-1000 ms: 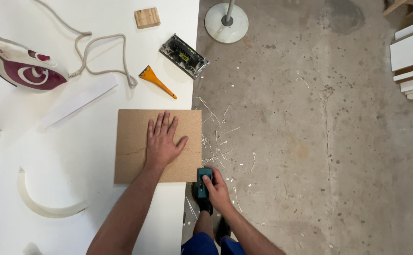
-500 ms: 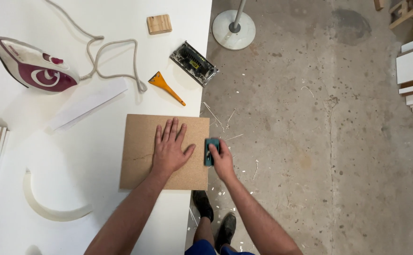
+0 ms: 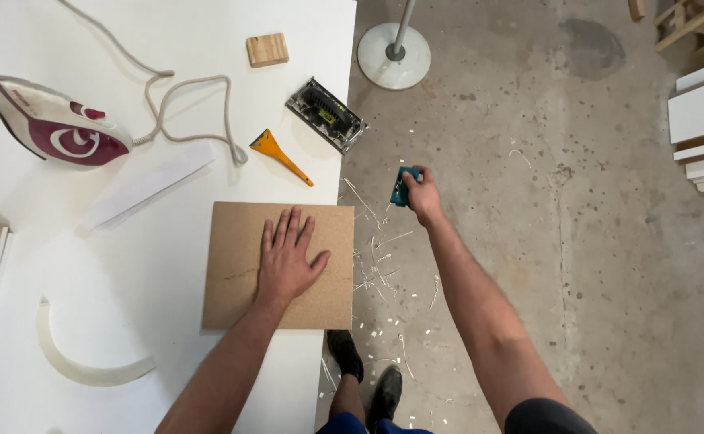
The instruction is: The person assembles a white curved piece onto a rectangular wooden board, then uses a clothes iron to press the joint. They smooth the edges with a small wooden block and a blue clamp. Finally, they use a hand plane and a utility knife to trim and smooth the edges of a larger square board.
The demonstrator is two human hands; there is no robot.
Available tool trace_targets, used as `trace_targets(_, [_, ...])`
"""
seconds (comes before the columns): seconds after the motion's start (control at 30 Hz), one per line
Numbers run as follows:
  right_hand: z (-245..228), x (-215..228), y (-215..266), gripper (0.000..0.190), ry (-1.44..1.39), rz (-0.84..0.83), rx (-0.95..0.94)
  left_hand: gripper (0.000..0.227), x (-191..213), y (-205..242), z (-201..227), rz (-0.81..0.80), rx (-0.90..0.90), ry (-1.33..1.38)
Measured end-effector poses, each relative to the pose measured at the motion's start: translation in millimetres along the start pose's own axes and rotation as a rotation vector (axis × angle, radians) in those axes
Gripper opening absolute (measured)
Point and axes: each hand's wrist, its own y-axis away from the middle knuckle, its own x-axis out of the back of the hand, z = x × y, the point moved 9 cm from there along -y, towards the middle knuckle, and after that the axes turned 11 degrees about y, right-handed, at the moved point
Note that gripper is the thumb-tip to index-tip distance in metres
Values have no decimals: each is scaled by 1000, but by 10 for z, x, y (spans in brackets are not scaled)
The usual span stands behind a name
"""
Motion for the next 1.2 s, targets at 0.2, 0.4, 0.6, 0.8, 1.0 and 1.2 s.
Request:
trace_targets(0.2, [-134, 101, 1130, 68, -558, -253, 61, 80, -34, -14, -27, 38, 1, 10])
trace_targets(0.4, [54, -356, 2527, 61, -263, -351, 91, 79, -2, 9, -11, 86, -22, 19])
trace_targets(0.6, [478, -721, 3306, 43, -276, -311, 19, 79, 108, 85, 61, 326, -178, 24])
trace_targets(0.8, [386, -784, 3190, 40, -225, -275, 44, 76, 176, 120, 89, 401, -206, 56])
trace_targets(1.0, [-545, -584, 2481, 59, -83, -182, 117, 79, 53, 16, 23, 36, -26, -3])
trace_targets(1.2, [-1143, -508, 1137, 53, -195, -65, 233, 78, 92, 27, 43, -30, 6, -26])
